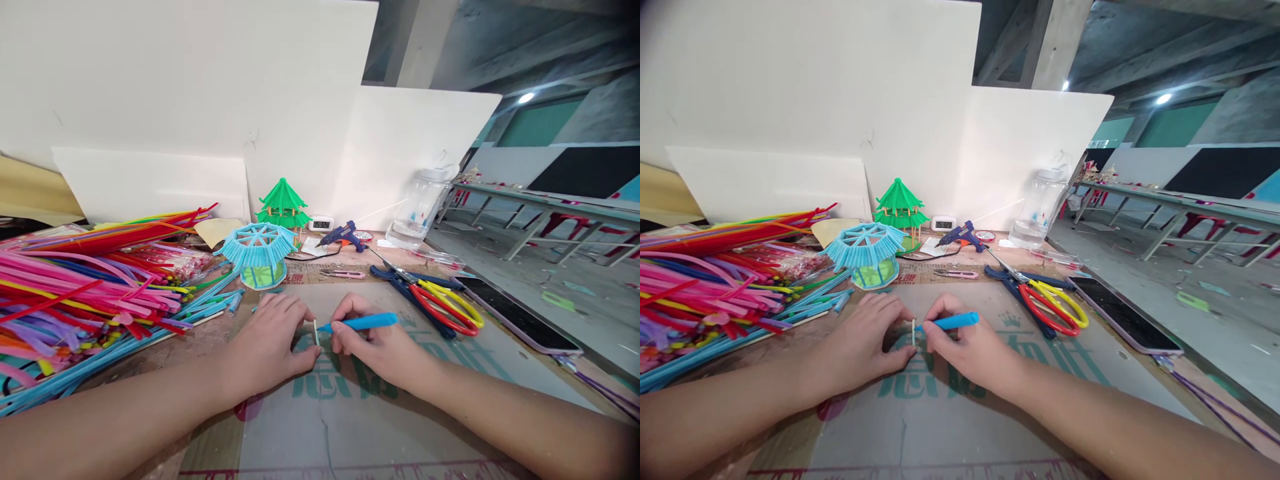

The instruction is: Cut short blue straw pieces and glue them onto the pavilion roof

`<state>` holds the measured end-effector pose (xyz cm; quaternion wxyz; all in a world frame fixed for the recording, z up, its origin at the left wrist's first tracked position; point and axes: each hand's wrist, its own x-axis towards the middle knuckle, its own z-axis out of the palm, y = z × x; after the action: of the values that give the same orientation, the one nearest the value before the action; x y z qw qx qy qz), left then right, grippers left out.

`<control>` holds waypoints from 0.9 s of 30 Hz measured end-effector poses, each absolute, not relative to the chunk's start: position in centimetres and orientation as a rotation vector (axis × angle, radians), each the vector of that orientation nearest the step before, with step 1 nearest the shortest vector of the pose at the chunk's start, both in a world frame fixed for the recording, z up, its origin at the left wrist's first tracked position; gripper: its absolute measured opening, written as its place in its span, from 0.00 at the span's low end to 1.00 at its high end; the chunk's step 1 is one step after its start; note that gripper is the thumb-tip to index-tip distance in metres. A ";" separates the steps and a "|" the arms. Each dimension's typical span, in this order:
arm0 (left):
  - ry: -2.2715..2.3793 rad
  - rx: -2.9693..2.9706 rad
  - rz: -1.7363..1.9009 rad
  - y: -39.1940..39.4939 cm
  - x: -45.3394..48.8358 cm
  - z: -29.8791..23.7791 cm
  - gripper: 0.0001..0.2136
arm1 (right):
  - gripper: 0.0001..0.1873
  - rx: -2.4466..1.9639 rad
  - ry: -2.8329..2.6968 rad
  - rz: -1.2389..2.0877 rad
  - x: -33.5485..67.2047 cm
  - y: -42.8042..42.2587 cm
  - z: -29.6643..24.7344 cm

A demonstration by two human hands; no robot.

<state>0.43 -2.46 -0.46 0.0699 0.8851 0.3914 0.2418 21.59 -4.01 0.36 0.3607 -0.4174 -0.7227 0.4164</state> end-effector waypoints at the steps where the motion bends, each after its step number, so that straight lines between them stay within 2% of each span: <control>1: 1.175 2.662 0.730 -2.5 0.4 -0.5 0.11 | 0.09 -1.079 -1.872 1.066 21.6 -4.0 0.4; 8: 1.185 2.700 0.742 -2.3 0.5 -0.7 0.12 | 0.09 -1.057 -2.012 1.044 21.8 -4.1 0.5; 27: 1.171 2.722 0.744 -2.3 0.4 -0.7 0.10 | 0.08 -1.094 -1.942 1.068 21.6 -4.2 0.5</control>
<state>0.40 -2.27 -0.66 0.0433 0.8901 0.3830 0.2432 21.65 -4.20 0.46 0.3289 -0.4180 -0.7420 0.4081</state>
